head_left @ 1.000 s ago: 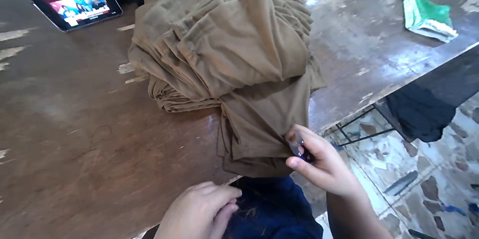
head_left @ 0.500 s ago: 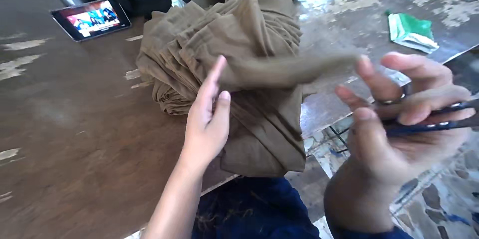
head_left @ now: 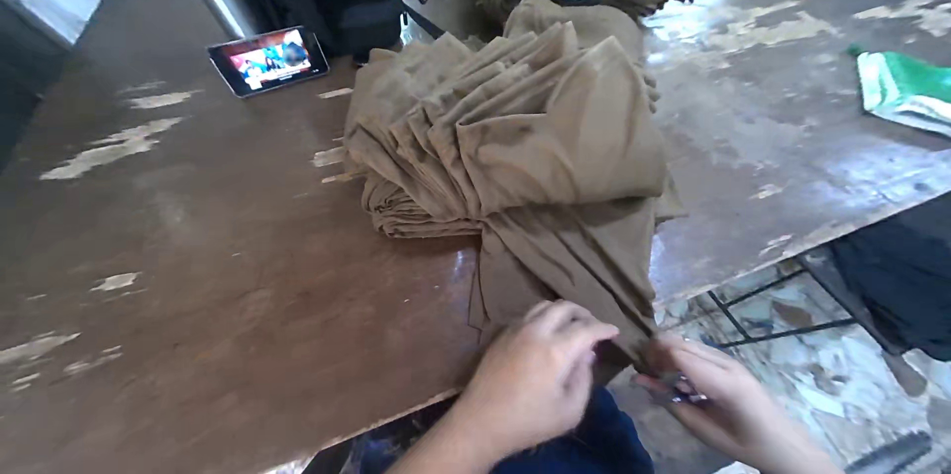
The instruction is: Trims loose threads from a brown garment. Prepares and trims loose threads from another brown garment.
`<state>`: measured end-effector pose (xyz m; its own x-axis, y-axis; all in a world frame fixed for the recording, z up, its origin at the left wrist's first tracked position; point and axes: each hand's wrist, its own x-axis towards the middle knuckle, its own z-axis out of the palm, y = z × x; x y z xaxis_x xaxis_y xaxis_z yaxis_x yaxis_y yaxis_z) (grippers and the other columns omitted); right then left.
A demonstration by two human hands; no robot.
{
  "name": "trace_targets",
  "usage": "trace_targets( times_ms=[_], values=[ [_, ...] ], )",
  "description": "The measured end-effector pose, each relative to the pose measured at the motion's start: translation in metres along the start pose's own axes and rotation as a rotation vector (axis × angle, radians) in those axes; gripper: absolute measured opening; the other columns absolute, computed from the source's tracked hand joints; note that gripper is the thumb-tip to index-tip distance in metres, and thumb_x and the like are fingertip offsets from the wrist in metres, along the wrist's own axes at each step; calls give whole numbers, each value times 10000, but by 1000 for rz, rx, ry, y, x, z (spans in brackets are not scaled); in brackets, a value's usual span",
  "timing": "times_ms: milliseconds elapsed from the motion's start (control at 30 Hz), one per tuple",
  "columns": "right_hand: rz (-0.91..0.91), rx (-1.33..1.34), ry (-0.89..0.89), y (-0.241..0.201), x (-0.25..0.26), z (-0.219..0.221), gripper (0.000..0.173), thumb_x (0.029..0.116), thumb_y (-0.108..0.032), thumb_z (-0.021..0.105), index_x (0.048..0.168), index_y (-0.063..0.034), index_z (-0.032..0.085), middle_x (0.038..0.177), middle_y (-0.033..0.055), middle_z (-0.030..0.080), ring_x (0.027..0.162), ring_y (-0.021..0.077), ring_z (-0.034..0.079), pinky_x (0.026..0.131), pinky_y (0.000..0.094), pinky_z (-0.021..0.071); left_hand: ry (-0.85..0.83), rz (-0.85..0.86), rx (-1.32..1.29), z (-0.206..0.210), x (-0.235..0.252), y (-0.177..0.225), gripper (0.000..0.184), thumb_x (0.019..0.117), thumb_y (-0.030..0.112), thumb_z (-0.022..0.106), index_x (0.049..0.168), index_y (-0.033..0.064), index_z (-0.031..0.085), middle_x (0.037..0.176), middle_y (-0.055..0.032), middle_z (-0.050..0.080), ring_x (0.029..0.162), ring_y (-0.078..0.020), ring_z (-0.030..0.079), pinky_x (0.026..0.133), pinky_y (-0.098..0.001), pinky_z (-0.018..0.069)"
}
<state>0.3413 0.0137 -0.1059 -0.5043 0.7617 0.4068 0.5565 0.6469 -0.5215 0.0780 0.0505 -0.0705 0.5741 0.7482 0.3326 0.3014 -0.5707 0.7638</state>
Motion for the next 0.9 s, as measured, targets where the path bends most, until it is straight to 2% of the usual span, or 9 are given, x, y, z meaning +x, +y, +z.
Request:
trace_targets(
  times_ms=[100,167,367,500,567,667,767,833,900],
  values=[
    [-45,60,55,-16,7,-11,204,1022,-209,586,884,-90,494,813,66,556,756,123,574,708,225,504,5,98,-9,24,12,12,316,914,48,636,1214,76,733,1158,-134,658,1132,-262,609,972,-343,524],
    [-72,65,69,-26,11,-16,205,1034,-209,572,882,-103,485,816,58,564,778,121,593,742,229,517,52,145,19,31,15,17,301,891,59,656,1177,83,747,1137,-123,663,1127,-271,603,957,-361,522],
    [-146,93,103,-43,21,-24,216,1039,-174,579,873,-108,457,821,66,546,769,142,589,715,252,516,205,270,259,31,10,17,196,942,104,613,1055,167,760,1085,-19,710,1093,-224,615,936,-381,464],
    [-165,111,89,-43,24,-31,220,1020,-164,589,854,-114,454,803,67,534,748,153,573,688,252,502,480,172,336,12,9,-6,193,897,58,612,934,173,764,1017,-14,740,1066,-225,644,961,-397,475],
    [-106,165,155,-39,23,-39,217,1014,-175,595,866,-116,449,793,59,535,732,125,571,676,238,489,562,100,255,-7,3,-17,222,838,6,638,956,131,779,1013,-59,713,1067,-188,621,989,-298,469],
    [-36,272,365,-27,30,-38,184,1015,-203,623,906,-171,478,833,-39,566,771,0,583,696,142,478,576,31,154,-18,-14,-21,200,812,-38,696,961,59,787,941,-92,659,929,-63,626,863,-127,507],
    [-17,298,587,-18,56,-24,137,1012,-166,628,922,-229,546,878,-138,594,840,-62,587,768,123,487,512,-93,59,-17,-24,-22,164,865,49,741,1018,10,788,976,-91,764,926,-45,717,861,-151,563],
    [32,189,668,-12,75,-8,142,1028,-162,604,905,-182,534,829,-119,553,779,-83,538,731,103,456,502,-199,-112,-14,-23,-23,227,937,93,709,1116,-43,738,985,-62,769,898,-13,719,830,-156,580],
    [129,28,655,-6,89,19,196,1020,-158,597,859,-69,531,742,-27,518,665,-39,491,632,118,432,531,-310,-392,-12,-19,-20,266,966,37,647,1204,-81,659,956,-14,752,839,-3,702,777,-170,589]
  ],
)
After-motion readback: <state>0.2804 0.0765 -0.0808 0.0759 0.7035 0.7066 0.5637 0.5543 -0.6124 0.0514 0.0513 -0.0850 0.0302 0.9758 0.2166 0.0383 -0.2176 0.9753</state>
